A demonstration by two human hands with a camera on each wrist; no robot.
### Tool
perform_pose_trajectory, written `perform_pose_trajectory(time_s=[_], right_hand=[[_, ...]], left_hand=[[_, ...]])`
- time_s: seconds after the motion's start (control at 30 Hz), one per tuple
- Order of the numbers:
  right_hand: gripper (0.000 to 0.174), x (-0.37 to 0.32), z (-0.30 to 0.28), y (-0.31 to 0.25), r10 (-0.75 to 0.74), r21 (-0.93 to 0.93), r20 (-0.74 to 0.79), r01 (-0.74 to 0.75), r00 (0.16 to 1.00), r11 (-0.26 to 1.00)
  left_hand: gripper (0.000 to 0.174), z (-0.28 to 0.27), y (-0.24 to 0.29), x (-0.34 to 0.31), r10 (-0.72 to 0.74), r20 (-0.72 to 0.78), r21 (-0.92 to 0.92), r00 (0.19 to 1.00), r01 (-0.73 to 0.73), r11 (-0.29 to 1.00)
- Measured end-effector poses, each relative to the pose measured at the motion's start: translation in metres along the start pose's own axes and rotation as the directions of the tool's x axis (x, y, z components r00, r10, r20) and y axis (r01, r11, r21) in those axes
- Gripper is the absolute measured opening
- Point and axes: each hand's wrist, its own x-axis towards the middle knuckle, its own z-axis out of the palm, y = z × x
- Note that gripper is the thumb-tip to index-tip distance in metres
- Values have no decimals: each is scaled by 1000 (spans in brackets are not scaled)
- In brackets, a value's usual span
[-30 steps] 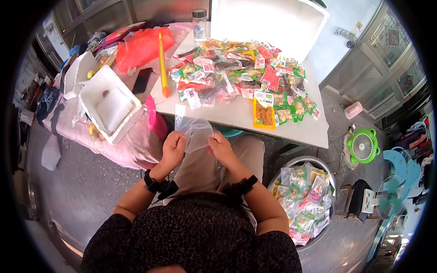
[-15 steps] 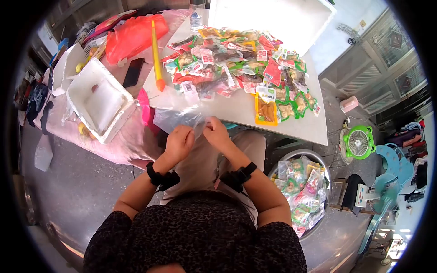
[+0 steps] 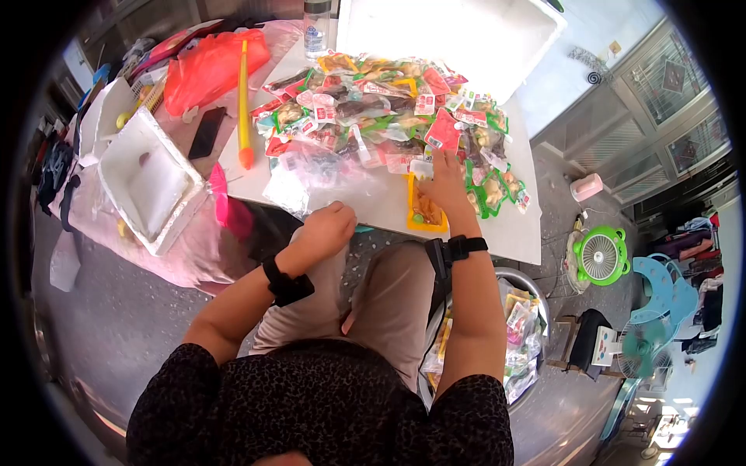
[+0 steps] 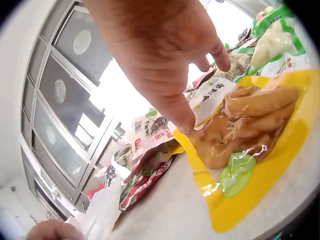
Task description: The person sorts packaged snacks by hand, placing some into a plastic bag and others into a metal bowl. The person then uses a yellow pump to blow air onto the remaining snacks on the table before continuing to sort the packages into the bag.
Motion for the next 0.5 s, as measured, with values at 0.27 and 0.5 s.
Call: perform_pose_trajectory(time_s=[0.27,0.5], right_hand=[[43,25,-26,-21,192,-367,427,-25,884,930],[20,5,-59,-26,131,304,257,-208,958,930]], left_hand=[[13,17,8,3,-129,81,-29,988,132,991],[11,19,11,8,-184,73,3,980,184,983]])
